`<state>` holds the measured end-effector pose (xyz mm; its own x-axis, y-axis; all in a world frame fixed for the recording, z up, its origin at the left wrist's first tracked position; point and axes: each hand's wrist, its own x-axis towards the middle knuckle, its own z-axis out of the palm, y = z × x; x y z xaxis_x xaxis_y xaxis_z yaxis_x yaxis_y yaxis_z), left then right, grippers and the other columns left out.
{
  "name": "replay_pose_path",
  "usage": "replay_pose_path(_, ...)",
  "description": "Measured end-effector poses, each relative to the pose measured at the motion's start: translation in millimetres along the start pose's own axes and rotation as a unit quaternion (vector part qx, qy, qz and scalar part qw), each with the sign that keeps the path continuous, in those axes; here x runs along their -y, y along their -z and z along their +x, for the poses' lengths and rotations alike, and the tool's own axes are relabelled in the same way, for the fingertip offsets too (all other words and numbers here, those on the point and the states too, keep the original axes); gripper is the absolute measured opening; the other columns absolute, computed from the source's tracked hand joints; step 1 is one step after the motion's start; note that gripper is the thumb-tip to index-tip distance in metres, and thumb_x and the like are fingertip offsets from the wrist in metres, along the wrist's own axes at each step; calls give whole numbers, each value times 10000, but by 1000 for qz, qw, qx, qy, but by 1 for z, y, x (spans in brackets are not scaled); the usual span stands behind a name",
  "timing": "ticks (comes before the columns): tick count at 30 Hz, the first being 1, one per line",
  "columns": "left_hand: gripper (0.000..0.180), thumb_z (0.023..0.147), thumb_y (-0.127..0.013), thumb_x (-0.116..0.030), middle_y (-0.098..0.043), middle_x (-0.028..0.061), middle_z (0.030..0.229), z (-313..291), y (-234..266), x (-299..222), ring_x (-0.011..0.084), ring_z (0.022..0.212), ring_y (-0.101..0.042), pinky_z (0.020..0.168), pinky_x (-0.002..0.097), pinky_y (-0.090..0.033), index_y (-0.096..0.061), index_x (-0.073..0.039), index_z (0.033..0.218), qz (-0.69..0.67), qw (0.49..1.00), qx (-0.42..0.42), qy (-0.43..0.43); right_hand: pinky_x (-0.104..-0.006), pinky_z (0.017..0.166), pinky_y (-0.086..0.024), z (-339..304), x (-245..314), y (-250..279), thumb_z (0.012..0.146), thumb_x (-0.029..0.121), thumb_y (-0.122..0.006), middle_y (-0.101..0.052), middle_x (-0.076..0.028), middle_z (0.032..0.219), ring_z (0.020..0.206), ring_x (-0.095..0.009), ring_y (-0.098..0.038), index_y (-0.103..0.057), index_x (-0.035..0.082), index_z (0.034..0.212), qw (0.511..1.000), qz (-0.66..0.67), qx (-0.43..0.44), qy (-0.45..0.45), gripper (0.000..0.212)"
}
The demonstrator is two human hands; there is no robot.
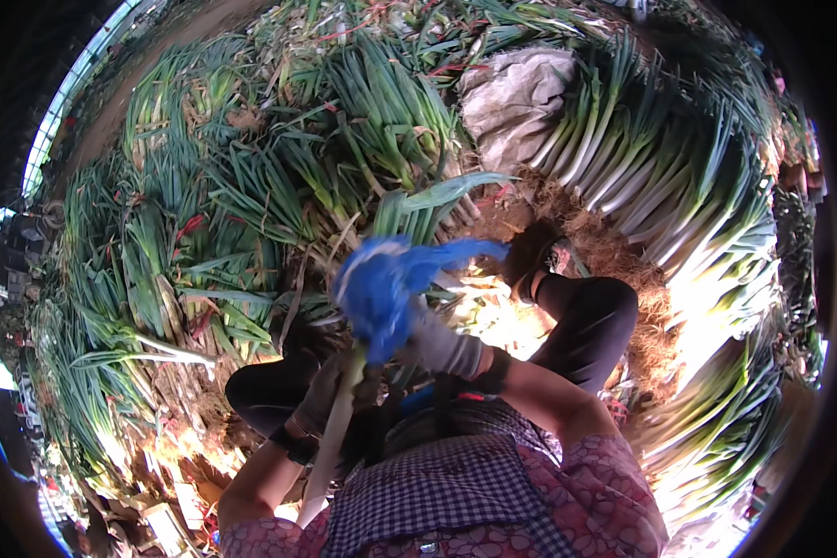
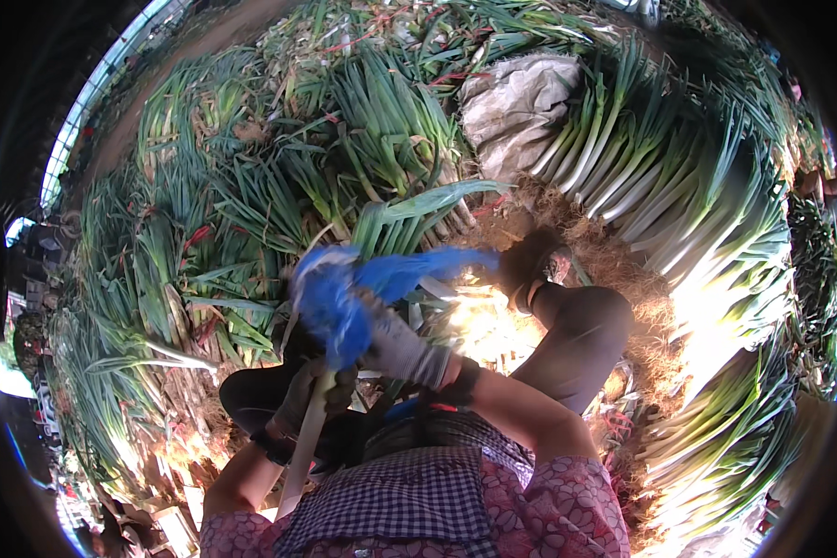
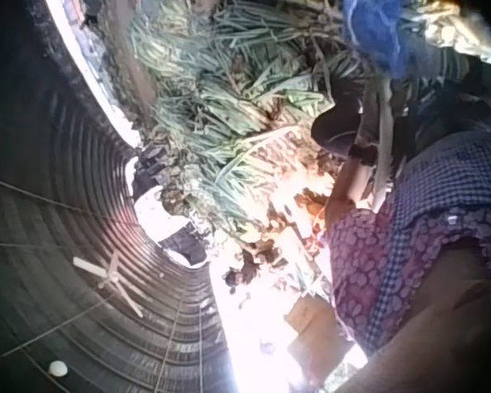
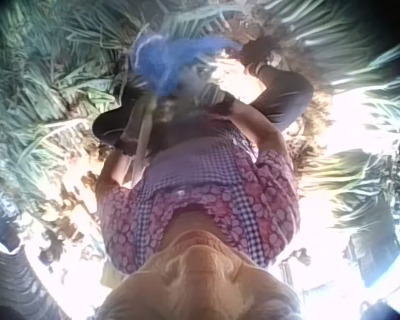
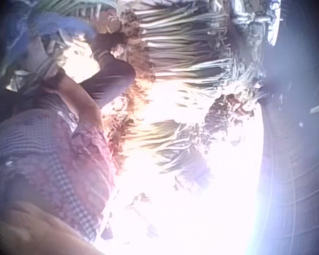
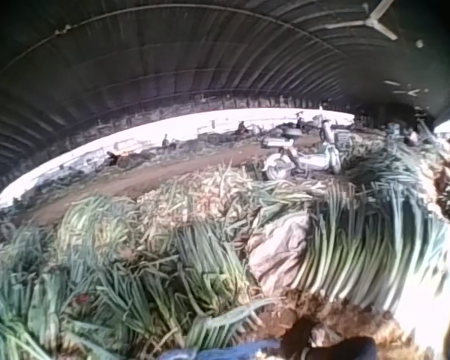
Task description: The person peels the outer layers from leeks by hand, wipes the stalks with a blue cloth, and places the cleaned leeks onto a pile.
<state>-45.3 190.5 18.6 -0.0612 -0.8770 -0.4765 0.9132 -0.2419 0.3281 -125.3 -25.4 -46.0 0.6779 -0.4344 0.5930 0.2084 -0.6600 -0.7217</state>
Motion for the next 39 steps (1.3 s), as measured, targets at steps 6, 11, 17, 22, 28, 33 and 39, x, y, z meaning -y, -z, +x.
replay_pose_path(6,343,899,-494,-323,-468,38,717,-12,-19,6,94,480,-433,401,223,-367,-481,-43,1097,65,997,-10,-34,-382,970,-344,24,-80,34,829,174,-580,-541,-108,1233,1164,-257,-486,-508,77,1275,946,100,-101,-290,462)
replay_pose_path(11,376,914,-496,-301,-472,29,763,-15,-7,-1,94,510,-438,382,226,-350,-474,-38,1181,-61,996,-32,-65,-355,1048,-323,9,17,-4,860,293,-643,-454,-145,1349,1288,-251,-387,-500,31,1292,983,-151,-103,5,526)
replay_pose_path(17,453,901,-545,-293,-484,27,841,-27,6,-8,93,573,-461,442,227,-395,-450,15,1220,-93,990,16,-100,-482,950,-430,14,-73,44,631,356,-741,-484,-201,1327,1217,-342,-483,-518,54,1233,840,-290,143,-436,709)
replay_pose_path(22,403,943,-491,-248,-471,26,819,-61,39,-93,76,573,-455,424,206,-368,-449,63,1196,-1,964,-50,-261,-429,664,-514,36,-17,77,711,355,-689,-662,-157,871,833,-312,-654,-641,41,1048,802,-325,465,-188,464)
replay_pose_path(28,341,934,-506,-217,-487,19,828,-118,120,-291,86,630,-478,472,222,-386,-481,49,1147,155,885,10,-438,-423,863,-491,45,98,28,859,371,-621,-560,-226,1200,1054,-360,-587,-417,4,1341,947,129,282,-88,639)
replay_pose_path(33,273,944,-490,-305,-501,30,737,-30,79,-326,146,618,-489,517,288,-421,-536,-36,968,109,728,-338,-586,-435,702,-509,24,85,-10,861,338,-613,-624,-241,925,822,-363,-647,-301,23,1416,935,203,274,-98,710)
replay_pose_path(39,255,842,-625,-303,-508,33,703,115,-39,-327,171,574,-506,526,308,-434,-569,-56,876,226,658,-410,-590,-403,636,-505,16,13,38,894,231,-576,-618,-211,978,703,-288,-650,-320,20,1393,987,13,154,-31,599)
